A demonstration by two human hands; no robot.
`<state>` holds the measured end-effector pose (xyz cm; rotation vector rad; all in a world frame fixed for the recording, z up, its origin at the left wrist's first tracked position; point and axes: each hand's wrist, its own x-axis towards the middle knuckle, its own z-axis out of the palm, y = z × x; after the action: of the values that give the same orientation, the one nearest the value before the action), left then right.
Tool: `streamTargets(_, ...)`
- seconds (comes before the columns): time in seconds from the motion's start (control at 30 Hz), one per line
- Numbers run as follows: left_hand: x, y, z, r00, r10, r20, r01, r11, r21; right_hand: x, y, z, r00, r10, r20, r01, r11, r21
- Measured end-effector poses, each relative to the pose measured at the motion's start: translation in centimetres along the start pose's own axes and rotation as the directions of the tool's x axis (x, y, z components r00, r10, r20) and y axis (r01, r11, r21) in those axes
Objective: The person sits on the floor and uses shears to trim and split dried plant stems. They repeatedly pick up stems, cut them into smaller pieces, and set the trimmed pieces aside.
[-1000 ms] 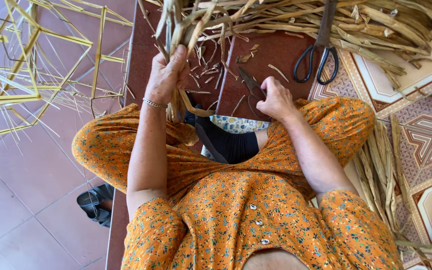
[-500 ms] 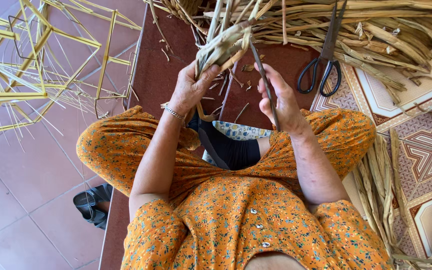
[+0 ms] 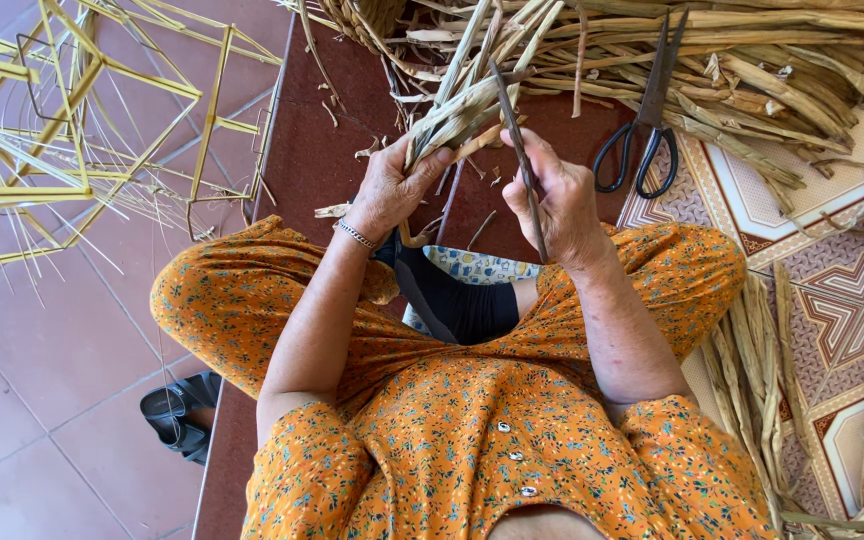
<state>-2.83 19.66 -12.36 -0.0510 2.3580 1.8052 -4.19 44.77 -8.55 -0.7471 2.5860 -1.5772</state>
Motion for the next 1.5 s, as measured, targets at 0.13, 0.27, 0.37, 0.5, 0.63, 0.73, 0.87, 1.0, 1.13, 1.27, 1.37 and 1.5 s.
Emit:
streamTargets(0.13, -0.1, -0.3, 0.0, 0.999, 0.038, -0.011, -0.038, 0.999, -0.005, -0.3, 0.7, 0.4, 0.994, 0.103, -0.025, -0.102, 0.994, 0.039)
streamTargets(0.27, -0.1, -1.0, -0.1, 0.996, -0.086, 0.039, 0.089, 0.992, -0.085, -0.3, 0.8, -0.9, 0.992, 0.102, -0.079, -0.106, 0.993, -0.049)
streamTargets(0.37, -0.2, -1.3, 0.4, 0.99, -0.134, 0.038, 0.139, 0.945, -0.296, 0.6, 0.8, -2.4, 0.995, -0.038, -0.095, 0.012, 0.965, -0.263)
streamTargets(0.5, -0.3, -0.9, 0.5, 0.997, -0.064, 0.041, 0.072, 0.966, -0.248, 1.5, 0.3, -3.8, 1.0, 0.005, -0.006, -0.006, 0.932, -0.363)
streamTargets(0.63, -0.6, -0.3, 0.4, 0.997, -0.075, 0.013, 0.076, 0.982, -0.172, 1.7, -0.5, -4.1, 0.999, -0.029, 0.014, 0.032, 0.916, -0.399)
streamTargets(0.73, -0.6, -0.1, 0.5, 1.0, -0.009, -0.002, 0.009, 0.977, -0.215, 1.8, -1.1, -4.1, 0.999, 0.04, 0.02, -0.03, 0.932, -0.361)
streamTargets(0.87, -0.6, -0.2, 0.7, 1.0, -0.011, -0.014, 0.005, 0.938, -0.346, 1.9, -1.6, -3.8, 0.996, 0.067, 0.052, -0.044, 0.936, -0.35)
streamTargets(1.0, -0.7, -0.2, 0.5, 0.998, -0.06, 0.014, 0.062, 0.943, -0.326, 1.8, -1.9, -3.6, 0.999, -0.021, 0.036, 0.031, 0.945, -0.325)
streamTargets(1.13, -0.7, -0.2, 0.7, 1.0, -0.019, 0.015, 0.022, 0.969, -0.246, 2.0, -1.9, -2.9, 0.999, -0.024, 0.024, 0.031, 0.937, -0.347)
streamTargets(1.27, -0.6, -0.6, 0.8, 1.0, 0.019, 0.02, -0.013, 0.965, -0.264, 2.0, -1.8, -2.8, 0.998, 0.029, 0.051, -0.021, 0.987, -0.16)
streamTargets(1.37, -0.5, -0.9, 0.6, 0.991, -0.125, 0.046, 0.133, 0.942, -0.308, 1.8, -1.6, -2.6, 0.998, -0.001, 0.063, 0.011, 0.989, -0.147)
streamTargets(1.5, -0.5, -0.8, 0.4, 0.995, -0.087, 0.051, 0.099, 0.939, -0.33, 1.0, -0.8, -2.2, 0.999, -0.002, 0.045, 0.01, 0.983, -0.181)
